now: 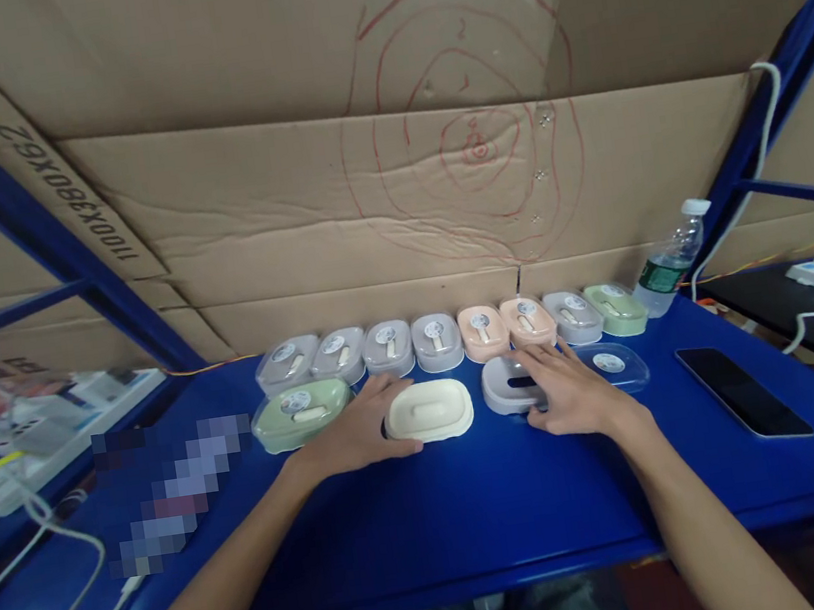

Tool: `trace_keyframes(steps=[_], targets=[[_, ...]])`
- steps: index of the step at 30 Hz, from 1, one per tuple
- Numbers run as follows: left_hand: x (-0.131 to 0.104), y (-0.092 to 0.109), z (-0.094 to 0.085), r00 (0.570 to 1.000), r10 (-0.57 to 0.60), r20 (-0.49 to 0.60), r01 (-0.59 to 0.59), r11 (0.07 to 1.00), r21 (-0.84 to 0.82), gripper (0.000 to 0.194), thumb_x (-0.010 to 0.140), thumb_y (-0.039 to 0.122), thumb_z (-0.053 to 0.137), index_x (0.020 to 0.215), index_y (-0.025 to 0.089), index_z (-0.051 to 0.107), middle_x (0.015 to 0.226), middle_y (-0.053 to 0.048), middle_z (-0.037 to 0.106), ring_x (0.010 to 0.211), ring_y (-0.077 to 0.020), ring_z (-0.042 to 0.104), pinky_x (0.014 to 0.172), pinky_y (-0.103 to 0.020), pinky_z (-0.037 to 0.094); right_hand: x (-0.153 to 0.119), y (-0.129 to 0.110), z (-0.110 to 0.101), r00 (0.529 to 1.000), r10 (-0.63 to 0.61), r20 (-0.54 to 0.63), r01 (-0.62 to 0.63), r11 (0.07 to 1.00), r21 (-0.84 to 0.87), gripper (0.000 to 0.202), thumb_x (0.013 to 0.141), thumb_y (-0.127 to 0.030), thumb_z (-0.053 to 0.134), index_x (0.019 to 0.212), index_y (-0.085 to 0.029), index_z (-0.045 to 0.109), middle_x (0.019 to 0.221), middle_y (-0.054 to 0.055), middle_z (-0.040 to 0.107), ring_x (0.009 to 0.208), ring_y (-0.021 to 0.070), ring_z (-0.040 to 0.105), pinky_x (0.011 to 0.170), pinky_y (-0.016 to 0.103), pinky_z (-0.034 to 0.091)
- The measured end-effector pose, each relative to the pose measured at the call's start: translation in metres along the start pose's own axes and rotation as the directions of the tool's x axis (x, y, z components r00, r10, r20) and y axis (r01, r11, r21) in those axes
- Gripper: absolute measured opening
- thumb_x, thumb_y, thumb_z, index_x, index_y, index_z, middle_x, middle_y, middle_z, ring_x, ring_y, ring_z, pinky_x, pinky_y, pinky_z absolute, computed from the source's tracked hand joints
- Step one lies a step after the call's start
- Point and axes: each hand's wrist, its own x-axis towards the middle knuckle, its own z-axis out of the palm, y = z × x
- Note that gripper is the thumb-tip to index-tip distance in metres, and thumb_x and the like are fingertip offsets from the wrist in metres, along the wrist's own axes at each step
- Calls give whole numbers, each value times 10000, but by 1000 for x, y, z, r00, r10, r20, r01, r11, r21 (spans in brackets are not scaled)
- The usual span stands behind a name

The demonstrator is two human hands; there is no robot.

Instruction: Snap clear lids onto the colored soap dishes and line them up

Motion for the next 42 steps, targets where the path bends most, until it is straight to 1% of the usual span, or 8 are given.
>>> trace_keyframes(steps=[4,7,12,17,22,29,36,42], targets=[[0,0,1,1000,-7,-12,7,1000,2,913,772,544,869,1550,233,506,1467,-151,552,1441,-430,483,1215,-588,423,-1,5,3,1000,1,-5,-1,1000,0,945,737,-218,642,1645,-252,381,1738,117,392,1614,389,347,1327,689,187],[0,2,3,999,14,-32,-14,1000,2,884,783,520,867,1542,240,513,1482,-149,557,1425,-425,507,1203,-588,437,-2,8,5,1000,3,-7,-3,1000,1,986,736,-191,629,1675,-250,333,1746,123,378,1618,392,338,1320,707,182],[2,2,10,998,15,-57,-15,1000,2,878,798,502,869,1545,208,514,1494,-156,574,1450,-415,488,1220,-578,425,-3,7,5,1000,-9,-30,9,1000,-1,955,774,-218,658,1675,-249,343,1741,147,377,1614,425,328,1303,737,197],[3,-1,14,999,4,-48,-5,1000,-11,931,820,545,860,1602,242,457,1602,-157,503,1525,-423,419,1256,-617,375,0,-1,8,997,-28,-70,29,1000,11,875,848,-274,664,1665,-255,352,1705,162,423,1607,415,344,1301,709,247],[1,-1,12,999,13,-53,-15,999,-39,961,821,568,856,1624,242,442,1631,-164,474,1532,-425,421,1266,-623,366,2,-8,8,998,-22,-65,23,1000,20,874,817,-230,683,1639,-267,390,1666,158,452,1576,409,391,1301,655,294],[1,1,15,997,23,-76,-26,999,-38,906,841,587,836,1607,269,473,1630,-144,487,1538,-431,414,1264,-625,366,1,-12,6,999,-27,-36,28,999,47,901,799,-226,692,1648,-232,390,1625,183,473,1555,418,397,1294,643,300],[2,7,17,992,76,-101,-76,997,5,800,895,564,804,1570,260,502,1569,-140,545,1466,-412,485,1232,-588,401,2,-10,10,998,-50,-48,52,998,40,964,798,-229,708,1684,-262,328,1679,174,416,1591,438,339,1295,671,281],[1,10,16,992,88,-96,-88,996,3,794,918,586,784,1573,248,486,1578,-148,515,1480,-394,464,1243,-574,393,3,-14,11,997,-58,-58,61,997,39,932,858,-345,730,1684,-280,305,1706,172,387,1608,442,317,1298,703,255]])
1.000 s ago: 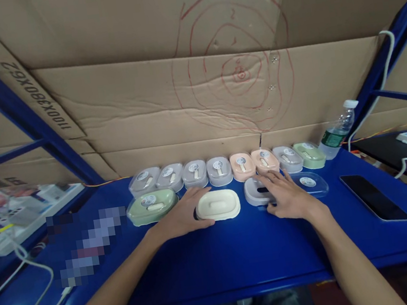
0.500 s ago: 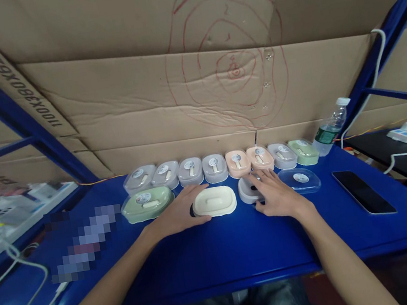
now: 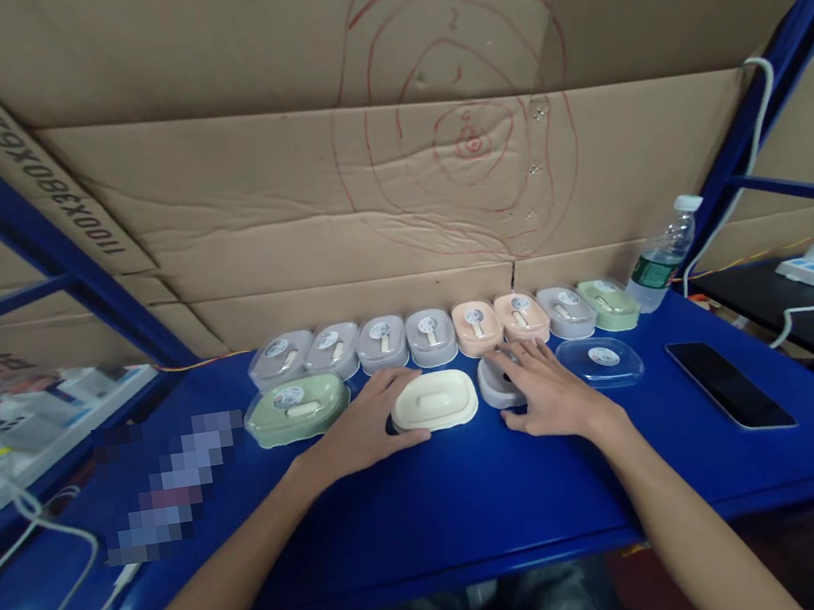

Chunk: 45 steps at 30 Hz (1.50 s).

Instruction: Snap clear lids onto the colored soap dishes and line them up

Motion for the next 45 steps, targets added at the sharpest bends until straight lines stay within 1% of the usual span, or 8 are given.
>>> trace_keyframes(steps=[8,17,22,27,30,36,42,45], targets=[[-1,-4,-8,999,15,-43,-14,999,37,842,905,623,794,1600,296,448,1608,-117,478,1530,-377,409,1290,-554,343,2,-1,2,1000,-3,-25,3,1000,-3,896,888,-429,738,1670,-306,319,1681,159,441,1600,422,352,1304,698,264],[-2,-6,-16,996,56,-70,-43,984,173,787,938,585,770,1587,258,468,1590,-127,493,1529,-370,385,1292,-548,335,4,-8,-1,1000,-2,-30,2,1000,-4,851,901,-477,744,1639,-286,365,1680,149,442,1611,396,340,1327,656,254],[-9,-14,-45,990,56,-129,-13,950,313,742,904,575,797,1525,260,542,1511,-130,552,1503,-398,397,1277,-587,334,4,-10,-4,997,-11,-74,11,1000,-10,810,923,-502,731,1619,-289,377,1665,162,465,1603,394,362,1320,673,261],[-45,-38,-81,972,-126,-196,196,898,395,835,839,655,785,1523,239,549,1554,-156,521,1499,-451,390,1238,-636,362,4,-13,-7,996,-14,-85,14,1000,0,765,945,-503,701,1610,-300,381,1653,147,479,1606,384,360,1322,670,265],[-70,-55,-93,958,-220,-182,280,852,443,821,854,620,760,1544,244,523,1547,-152,521,1434,-473,438,1173,-653,417,4,-16,-9,996,-18,-91,20,1000,12,758,949,-496,691,1615,-310,381,1660,142,473,1608,393,353,1324,677,259],[-95,-73,-80,965,-208,-162,261,838,480,715,905,519,699,1534,238,507,1484,-169,548,1341,-438,522,1104,-605,497,5,-18,-8,994,-36,-101,35,999,-3,741,955,-512,686,1602,-308,389,1661,143,468,1606,382,359,1329,670,252],[-108,-50,-65,962,-167,-218,250,860,444,728,892,572,741,1524,267,549,1405,-163,575,1257,-438,558,1063,-615,523,6,-21,-9,996,-29,-85,29,1000,-3,747,958,-517,690,1605,-308,381,1645,140,484,1600,374,374,1338,664,237],[-113,-48,-64,955,-188,-229,263,893,366,821,840,608,809,1551,318,517,1458,-130,552,1331,-433,542,1115,-603,497,6,-21,-8,995,-28,-98,28,1000,3,741,961,-521,686,1606,-318,381,1639,132,495,1597,379,380,1337,671,233]])
